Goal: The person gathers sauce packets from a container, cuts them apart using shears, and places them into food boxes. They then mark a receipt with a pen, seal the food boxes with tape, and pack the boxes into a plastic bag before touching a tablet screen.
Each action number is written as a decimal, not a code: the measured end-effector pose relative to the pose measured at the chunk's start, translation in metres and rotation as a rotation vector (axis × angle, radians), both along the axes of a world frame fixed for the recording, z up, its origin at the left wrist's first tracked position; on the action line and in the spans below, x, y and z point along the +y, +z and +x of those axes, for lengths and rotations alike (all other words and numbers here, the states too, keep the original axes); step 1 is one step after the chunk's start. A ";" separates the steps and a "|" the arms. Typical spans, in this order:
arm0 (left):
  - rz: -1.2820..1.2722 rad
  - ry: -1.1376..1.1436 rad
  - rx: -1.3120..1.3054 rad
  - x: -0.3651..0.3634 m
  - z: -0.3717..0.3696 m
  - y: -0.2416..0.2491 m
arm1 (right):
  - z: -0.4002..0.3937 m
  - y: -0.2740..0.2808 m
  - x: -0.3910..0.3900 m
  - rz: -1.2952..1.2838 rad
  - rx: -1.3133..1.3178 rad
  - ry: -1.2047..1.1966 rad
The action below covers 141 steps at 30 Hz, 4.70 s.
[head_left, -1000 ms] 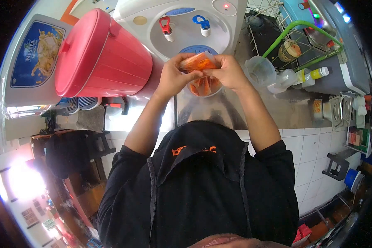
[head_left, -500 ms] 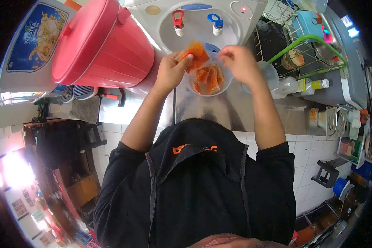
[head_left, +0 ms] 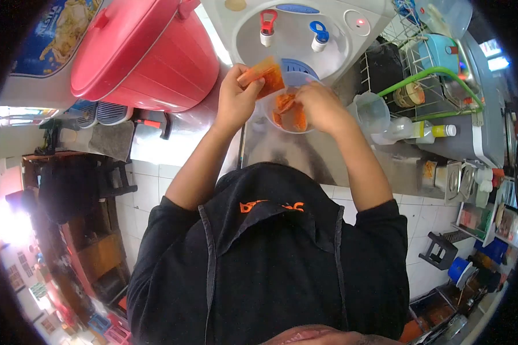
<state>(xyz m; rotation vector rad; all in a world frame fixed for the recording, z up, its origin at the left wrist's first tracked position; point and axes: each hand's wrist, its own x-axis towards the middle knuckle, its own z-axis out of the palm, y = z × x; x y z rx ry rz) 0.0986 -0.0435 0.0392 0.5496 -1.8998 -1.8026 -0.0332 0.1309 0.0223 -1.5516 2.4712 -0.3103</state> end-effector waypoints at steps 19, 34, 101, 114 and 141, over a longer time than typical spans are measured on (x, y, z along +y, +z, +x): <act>0.195 -0.031 0.195 -0.009 0.016 -0.012 | 0.003 0.025 0.022 -0.726 -0.337 -0.291; 0.766 -0.419 0.012 0.026 0.004 0.024 | 0.007 0.032 0.013 -1.305 -1.488 -0.330; 0.747 0.084 0.032 -0.113 0.215 -0.094 | 0.049 0.101 -0.006 -0.982 -0.095 -0.649; 0.177 -0.310 0.068 -0.010 0.139 -0.012 | 0.072 0.031 0.056 -0.809 -0.153 -0.707; 0.615 -0.082 -0.184 0.548 -0.177 -0.189 | -0.017 -0.146 0.851 -0.933 -0.010 -1.407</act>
